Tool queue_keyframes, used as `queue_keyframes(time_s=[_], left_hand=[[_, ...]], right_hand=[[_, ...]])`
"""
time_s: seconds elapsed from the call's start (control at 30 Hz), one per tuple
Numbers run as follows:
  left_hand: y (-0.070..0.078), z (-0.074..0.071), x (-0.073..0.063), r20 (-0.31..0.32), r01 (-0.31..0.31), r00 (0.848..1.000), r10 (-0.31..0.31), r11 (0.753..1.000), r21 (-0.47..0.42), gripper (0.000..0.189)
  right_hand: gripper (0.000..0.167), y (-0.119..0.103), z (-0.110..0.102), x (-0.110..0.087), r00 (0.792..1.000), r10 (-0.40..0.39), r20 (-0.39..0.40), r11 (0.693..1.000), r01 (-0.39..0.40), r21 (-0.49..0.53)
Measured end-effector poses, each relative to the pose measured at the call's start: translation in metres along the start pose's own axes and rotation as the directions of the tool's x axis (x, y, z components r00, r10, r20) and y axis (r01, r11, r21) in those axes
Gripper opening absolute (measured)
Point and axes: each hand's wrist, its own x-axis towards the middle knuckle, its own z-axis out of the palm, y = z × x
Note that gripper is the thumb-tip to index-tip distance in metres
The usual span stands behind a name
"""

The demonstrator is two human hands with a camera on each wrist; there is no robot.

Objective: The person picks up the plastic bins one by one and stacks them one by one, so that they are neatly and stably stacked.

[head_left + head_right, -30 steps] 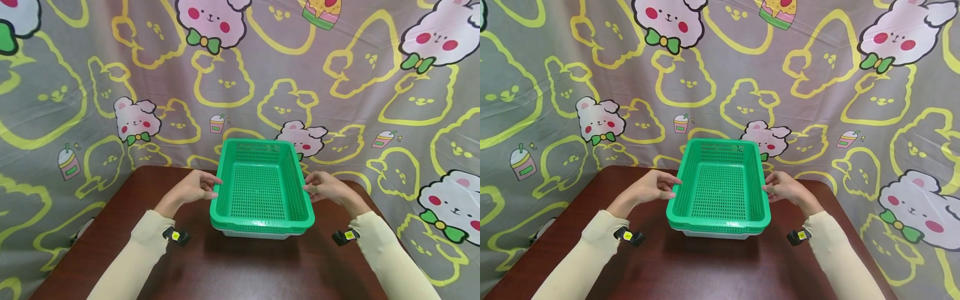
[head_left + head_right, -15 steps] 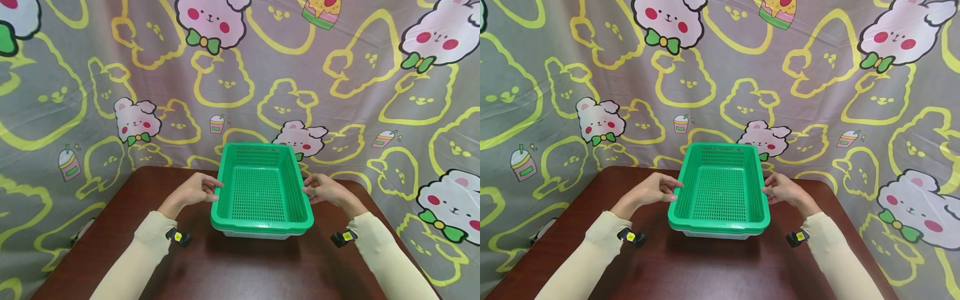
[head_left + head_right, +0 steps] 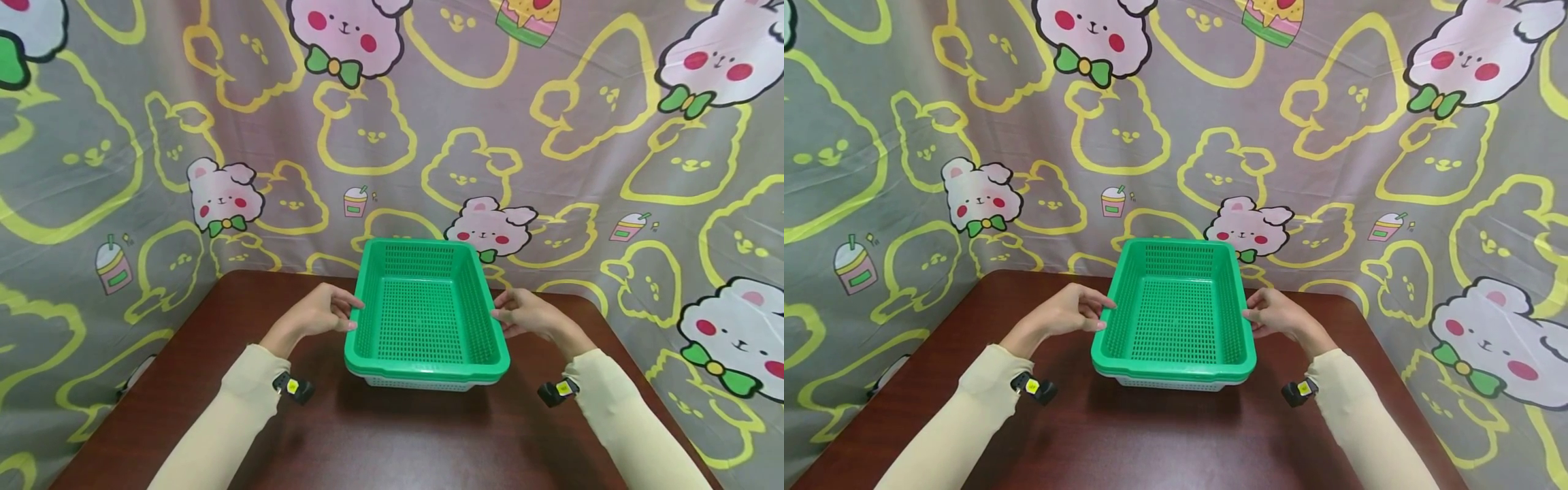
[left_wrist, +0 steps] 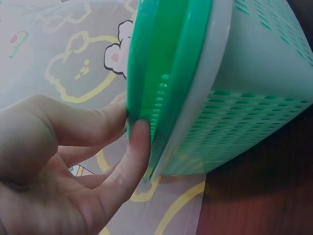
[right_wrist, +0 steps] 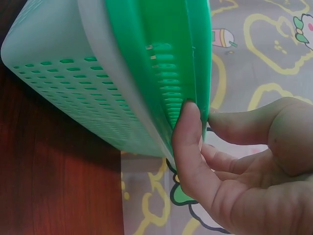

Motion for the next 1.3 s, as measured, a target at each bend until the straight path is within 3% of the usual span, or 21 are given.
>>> queue_keyframes(time_s=[0.27, 0.8, 1.1, 1.3], left_hand=[[-0.0029, 0.001, -0.0004, 0.002, 0.022, 1.0, -0.022, 1.0, -0.015, 0.035], [-0.0075, 0.0047, -0.002, -0.057, 0.03, 0.998, -0.031, 0.999, -0.022, 0.036], [-0.0063, 0.0063, -0.0035, -0.015, 0.08, 0.996, -0.083, 0.986, -0.144, 0.04], [-0.0063, 0.0087, -0.0019, -0.012, 0.098, 0.995, -0.101, 0.983, -0.153, 0.04]], right_hand=[[0.034, 0.0048, 0.0038, 0.0, 1.0, -0.004, 0.018, 1.0, 0.004, 0.0], [0.039, 0.0077, 0.0079, -0.0026, 1.0, 0.006, 0.006, 1.0, -0.006, -0.013], [0.044, 0.0092, 0.0098, -0.0044, 1.0, 0.023, 0.012, 1.0, -0.023, -0.014], [0.047, 0.0094, 0.0096, -0.0066, 1.0, 0.027, 0.006, 0.999, -0.027, -0.03]])
